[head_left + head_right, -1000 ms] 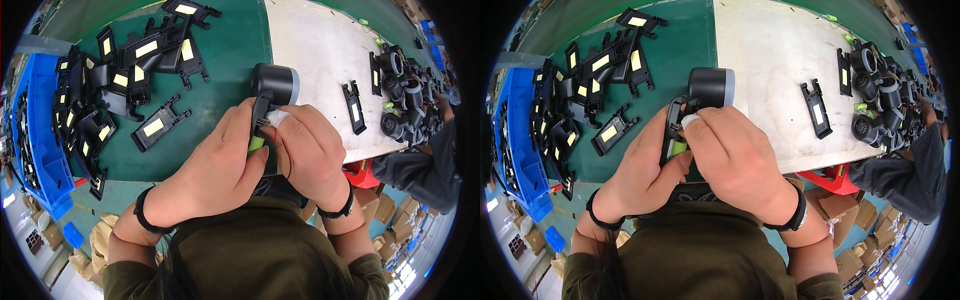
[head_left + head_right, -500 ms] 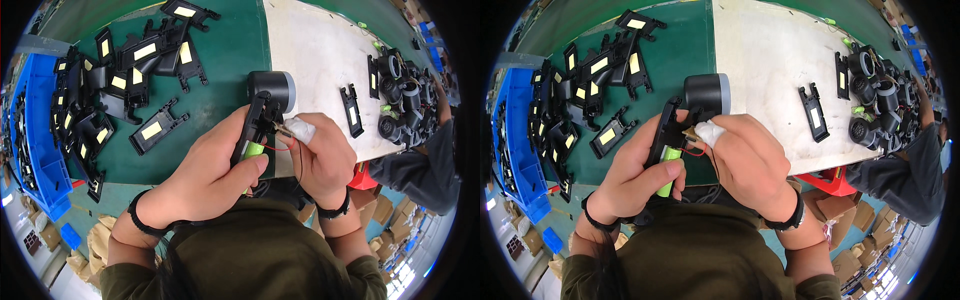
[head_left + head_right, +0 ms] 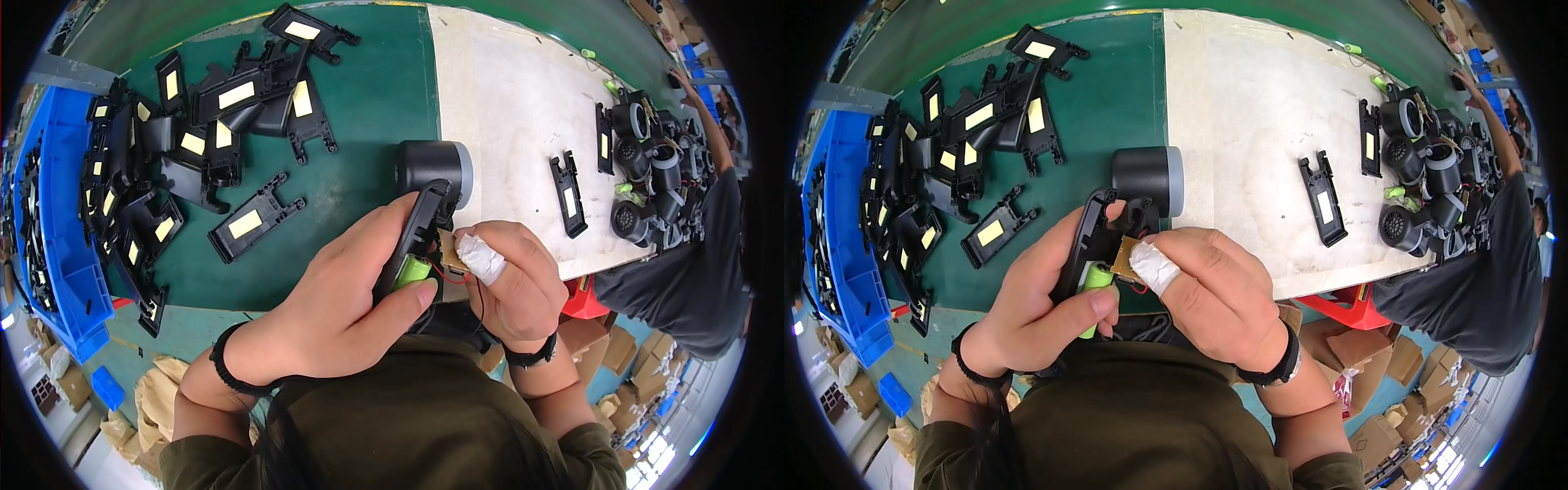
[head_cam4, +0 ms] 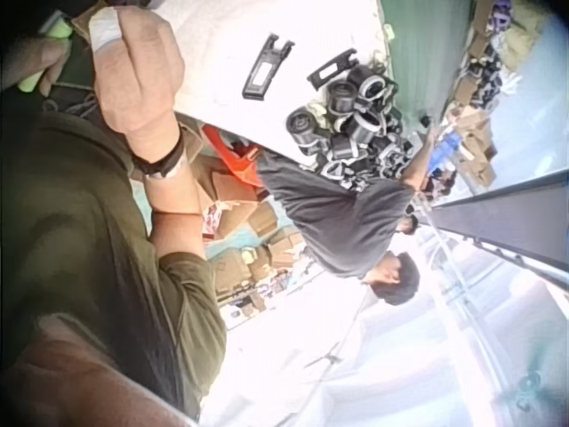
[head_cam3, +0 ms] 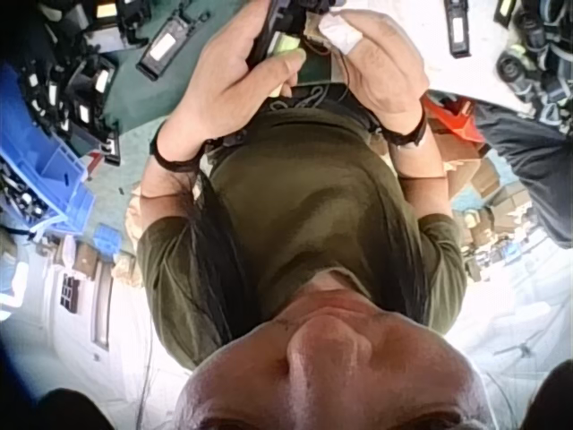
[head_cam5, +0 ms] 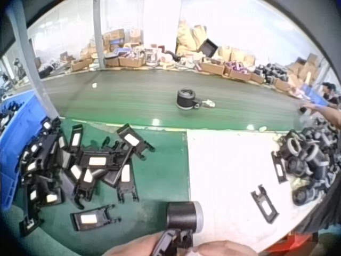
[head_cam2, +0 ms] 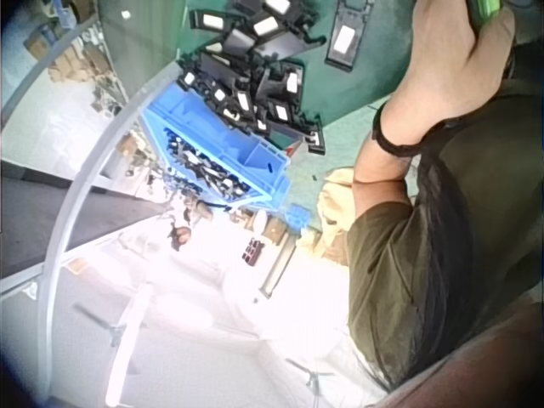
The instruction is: Assembling electronic speaker components on a factory production line.
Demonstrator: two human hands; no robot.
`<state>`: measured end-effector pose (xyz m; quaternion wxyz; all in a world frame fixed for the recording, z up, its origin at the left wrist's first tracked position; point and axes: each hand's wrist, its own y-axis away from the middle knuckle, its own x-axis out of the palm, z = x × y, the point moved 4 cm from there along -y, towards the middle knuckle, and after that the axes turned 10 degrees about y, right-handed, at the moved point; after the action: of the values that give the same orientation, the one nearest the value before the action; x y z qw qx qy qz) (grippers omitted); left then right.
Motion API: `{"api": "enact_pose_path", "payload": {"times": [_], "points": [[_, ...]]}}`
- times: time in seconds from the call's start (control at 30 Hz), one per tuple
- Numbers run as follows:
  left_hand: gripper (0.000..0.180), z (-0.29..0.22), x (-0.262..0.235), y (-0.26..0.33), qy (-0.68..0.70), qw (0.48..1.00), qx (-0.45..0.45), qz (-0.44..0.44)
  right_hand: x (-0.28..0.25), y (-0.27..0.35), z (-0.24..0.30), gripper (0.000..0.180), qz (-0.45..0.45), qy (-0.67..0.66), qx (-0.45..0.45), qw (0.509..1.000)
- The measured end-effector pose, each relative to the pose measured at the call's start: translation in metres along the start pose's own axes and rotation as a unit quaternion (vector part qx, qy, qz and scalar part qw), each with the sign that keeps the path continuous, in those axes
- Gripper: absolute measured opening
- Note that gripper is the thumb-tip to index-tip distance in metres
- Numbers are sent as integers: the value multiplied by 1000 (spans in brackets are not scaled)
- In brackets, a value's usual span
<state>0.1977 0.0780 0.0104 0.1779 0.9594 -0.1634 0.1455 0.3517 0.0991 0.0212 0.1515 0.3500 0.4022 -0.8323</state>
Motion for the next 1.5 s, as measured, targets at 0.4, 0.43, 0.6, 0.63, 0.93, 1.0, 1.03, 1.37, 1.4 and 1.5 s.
{"api": "enact_pose_path", "payload": {"times": [0.4,0.43,0.6,0.63,0.93,1.0,1.03,1.37,1.4,1.5], "points": [[54,-7,1,-2,-209,966,149,43,2,-7,5,21,-5,14,23,1000],[54,-6,1,-3,-201,970,134,40,3,-8,6,21,-10,34,36,999],[53,2,2,-1,-46,999,10,18,1,-12,9,22,-2,76,41,996],[53,3,1,-1,-27,1000,4,14,3,-12,8,23,3,75,44,996],[54,9,8,0,-94,994,61,8,5,-11,14,23,26,93,82,992],[54,6,13,0,-198,973,118,-3,5,-11,14,23,27,110,87,990],[55,3,15,1,-299,939,172,-16,6,-11,14,21,22,119,70,990],[54,3,9,-6,-333,927,173,-17,8,-13,-3,23,12,45,42,998],[54,4,9,-5,-333,926,176,-11,10,-11,-3,21,14,42,44,998],[45,16,4,-5,41,995,-86,1,6,-14,-1,20,32,20,75,996]]}}
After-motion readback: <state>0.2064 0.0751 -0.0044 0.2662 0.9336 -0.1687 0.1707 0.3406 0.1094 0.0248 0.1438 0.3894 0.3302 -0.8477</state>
